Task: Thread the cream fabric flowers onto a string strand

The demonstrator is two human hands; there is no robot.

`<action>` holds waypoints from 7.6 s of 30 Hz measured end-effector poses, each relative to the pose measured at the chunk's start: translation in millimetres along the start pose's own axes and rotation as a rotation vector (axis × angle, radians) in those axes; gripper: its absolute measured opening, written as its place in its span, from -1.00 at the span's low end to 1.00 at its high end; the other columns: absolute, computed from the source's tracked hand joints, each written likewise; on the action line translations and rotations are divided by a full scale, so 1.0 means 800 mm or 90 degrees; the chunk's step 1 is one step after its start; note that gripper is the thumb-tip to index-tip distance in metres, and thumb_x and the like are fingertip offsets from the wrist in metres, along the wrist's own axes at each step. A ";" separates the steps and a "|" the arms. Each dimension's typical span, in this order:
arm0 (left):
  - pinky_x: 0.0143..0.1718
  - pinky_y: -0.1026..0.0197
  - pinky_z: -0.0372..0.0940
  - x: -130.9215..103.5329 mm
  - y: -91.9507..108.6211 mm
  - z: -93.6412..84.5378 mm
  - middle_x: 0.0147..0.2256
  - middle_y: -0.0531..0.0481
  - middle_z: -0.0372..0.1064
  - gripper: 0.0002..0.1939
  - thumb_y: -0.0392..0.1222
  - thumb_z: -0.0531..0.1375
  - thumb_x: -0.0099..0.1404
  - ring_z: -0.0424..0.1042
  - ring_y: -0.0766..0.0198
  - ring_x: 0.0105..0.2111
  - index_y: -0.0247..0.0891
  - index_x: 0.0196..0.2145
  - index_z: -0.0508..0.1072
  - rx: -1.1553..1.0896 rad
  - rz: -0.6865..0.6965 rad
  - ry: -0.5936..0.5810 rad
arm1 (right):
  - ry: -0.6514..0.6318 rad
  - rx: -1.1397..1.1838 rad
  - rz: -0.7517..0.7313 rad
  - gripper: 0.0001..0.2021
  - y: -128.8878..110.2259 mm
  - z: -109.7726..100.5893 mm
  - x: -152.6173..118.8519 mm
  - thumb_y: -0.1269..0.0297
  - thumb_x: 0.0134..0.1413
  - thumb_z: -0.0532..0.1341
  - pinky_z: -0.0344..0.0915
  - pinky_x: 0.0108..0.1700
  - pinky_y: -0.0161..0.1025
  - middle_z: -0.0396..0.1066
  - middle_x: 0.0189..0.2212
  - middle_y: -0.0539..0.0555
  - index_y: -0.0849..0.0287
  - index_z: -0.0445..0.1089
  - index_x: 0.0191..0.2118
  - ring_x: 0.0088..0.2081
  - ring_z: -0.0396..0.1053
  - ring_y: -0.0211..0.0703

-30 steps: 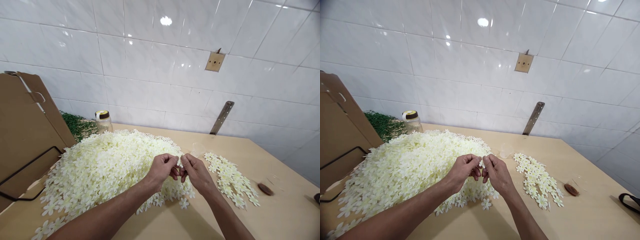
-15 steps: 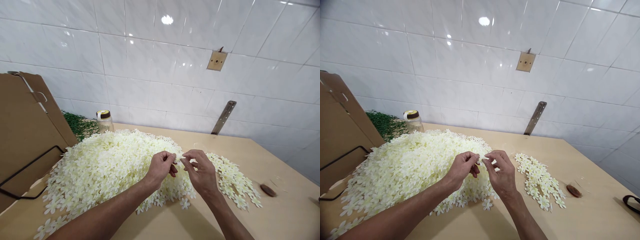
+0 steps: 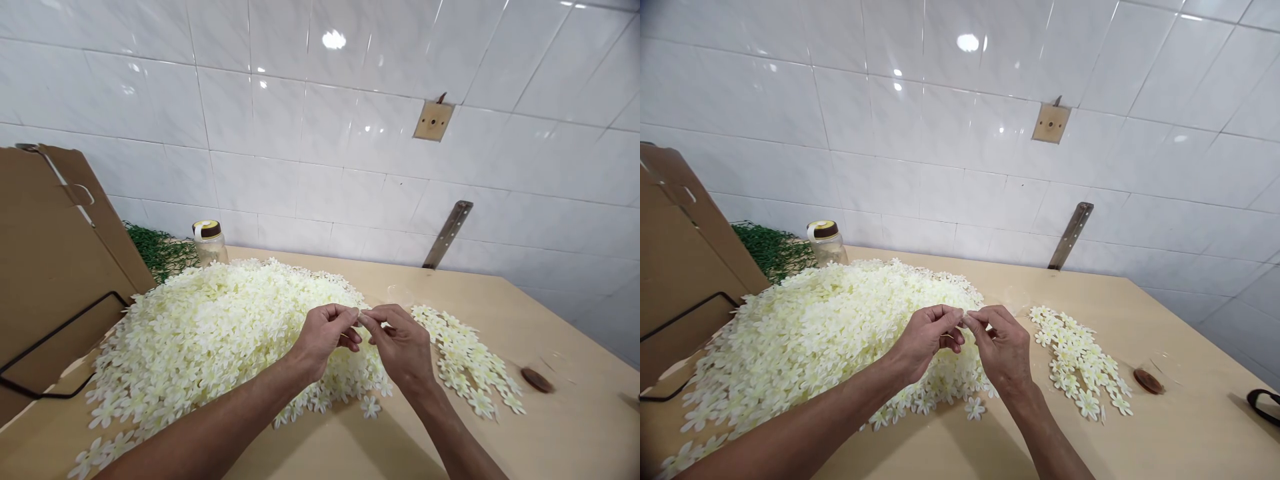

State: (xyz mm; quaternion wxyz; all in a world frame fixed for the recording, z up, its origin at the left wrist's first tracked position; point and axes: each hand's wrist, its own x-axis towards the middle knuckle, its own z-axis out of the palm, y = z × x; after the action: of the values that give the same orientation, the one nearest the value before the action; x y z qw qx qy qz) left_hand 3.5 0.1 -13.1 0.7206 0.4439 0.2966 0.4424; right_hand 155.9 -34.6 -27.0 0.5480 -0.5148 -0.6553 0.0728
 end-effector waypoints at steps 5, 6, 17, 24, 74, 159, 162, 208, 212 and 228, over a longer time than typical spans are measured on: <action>-0.48 0.21 0.34 0.001 -0.002 0.000 -0.53 -0.05 0.37 -0.71 -0.08 0.37 0.11 0.38 0.30 -0.55 -0.40 -0.40 0.48 0.008 0.004 0.021 | -0.024 0.076 0.133 -0.76 -0.012 -0.002 0.004 0.09 0.14 0.27 0.44 -0.50 -0.26 0.45 -0.36 0.08 0.17 0.52 -0.35 -0.46 0.40 -0.20; -0.49 0.21 0.34 0.000 -0.001 0.001 -0.53 -0.05 0.37 -0.71 -0.07 0.37 0.11 0.37 0.31 -0.55 -0.39 -0.41 0.48 0.006 0.004 0.024 | -0.029 0.087 0.156 -0.74 -0.014 -0.003 0.005 0.07 0.14 0.26 0.44 -0.50 -0.26 0.44 -0.38 0.07 0.18 0.51 -0.37 -0.49 0.39 -0.22; -0.52 0.23 0.32 -0.002 -0.003 0.007 -0.59 -0.02 0.36 -0.75 -0.14 0.39 0.07 0.36 0.31 -0.58 -0.39 -0.40 0.49 0.042 0.038 0.049 | -0.047 0.090 0.264 -0.63 -0.014 -0.002 0.006 -0.06 0.10 0.24 0.38 -0.49 -0.25 0.41 -0.49 0.02 0.20 0.49 -0.36 -0.60 0.39 -0.22; -0.52 0.22 0.32 0.001 -0.007 0.004 -0.59 -0.05 0.38 -0.76 -0.14 0.36 0.09 0.35 0.30 -0.59 -0.40 -0.39 0.50 0.042 0.032 0.046 | -0.046 0.263 0.351 -0.60 -0.002 0.001 0.006 -0.08 0.02 0.31 0.34 -0.52 -0.25 0.32 -0.59 -0.03 0.22 0.43 -0.47 -0.63 0.32 -0.26; -0.49 0.30 0.24 -0.003 -0.004 0.003 -0.56 -0.05 0.39 -0.70 -0.07 0.40 0.08 0.32 0.39 -0.59 -0.41 -0.42 0.52 -0.059 -0.074 0.048 | -0.066 0.060 0.238 -0.66 -0.014 -0.006 0.008 -0.04 0.08 0.27 0.36 -0.52 -0.24 0.49 -0.53 0.05 0.18 0.52 -0.35 -0.62 0.41 -0.18; -0.55 0.27 0.29 0.007 0.015 -0.011 -0.42 -0.10 0.41 -0.79 -0.12 0.26 0.20 0.37 0.34 -0.56 -0.35 -0.43 0.43 0.159 -0.032 -0.008 | -0.218 0.350 0.349 -0.62 -0.008 -0.016 0.015 -0.06 0.04 0.31 0.36 -0.46 -0.25 0.31 -0.55 -0.03 0.21 0.43 -0.46 -0.54 0.30 -0.27; -0.57 0.28 0.27 0.007 0.017 -0.010 -0.40 -0.10 0.41 -0.79 -0.13 0.27 0.18 0.37 0.36 -0.57 -0.36 -0.43 0.43 0.145 -0.032 -0.007 | -0.207 0.394 0.369 -0.64 -0.004 -0.015 0.016 -0.03 -0.02 0.37 0.36 -0.47 -0.28 0.29 -0.55 -0.03 0.22 0.43 -0.45 -0.52 0.26 -0.28; -0.58 0.33 0.23 0.016 0.036 -0.022 -0.47 0.02 0.32 -0.79 -0.33 0.35 0.09 0.35 0.40 -0.58 -0.37 -0.31 0.43 -0.074 -0.054 0.024 | -0.320 0.426 0.402 -0.64 -0.004 -0.015 0.013 -0.02 0.10 0.29 0.34 -0.47 -0.32 0.39 -0.42 0.05 0.23 0.44 -0.43 -0.48 0.28 -0.30; -0.58 0.33 0.23 0.016 0.036 -0.023 -0.46 0.03 0.32 -0.78 -0.32 0.36 0.08 0.35 0.40 -0.58 -0.36 -0.31 0.42 -0.066 -0.053 0.021 | -0.312 0.397 0.398 -0.65 0.001 -0.015 0.012 -0.01 0.09 0.31 0.28 -0.53 -0.36 0.28 -0.56 -0.02 0.24 0.49 -0.40 -0.53 0.19 -0.33; -0.58 0.32 0.23 0.018 0.034 -0.026 -0.45 0.03 0.32 -0.75 -0.29 0.37 0.07 0.35 0.40 -0.58 -0.35 -0.30 0.42 -0.056 -0.049 0.007 | -0.273 0.385 0.404 -0.64 0.000 -0.015 0.013 -0.02 0.00 0.37 0.18 -0.58 -0.37 0.20 -0.66 -0.07 0.22 0.46 -0.45 -0.61 0.13 -0.36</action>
State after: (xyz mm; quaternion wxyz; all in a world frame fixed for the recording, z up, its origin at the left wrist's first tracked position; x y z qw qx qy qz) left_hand -17.5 27.1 1.5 0.7544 0.3976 0.2974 0.4293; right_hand 166.6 -32.6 -15.9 0.4765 -0.4805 -0.5135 0.5276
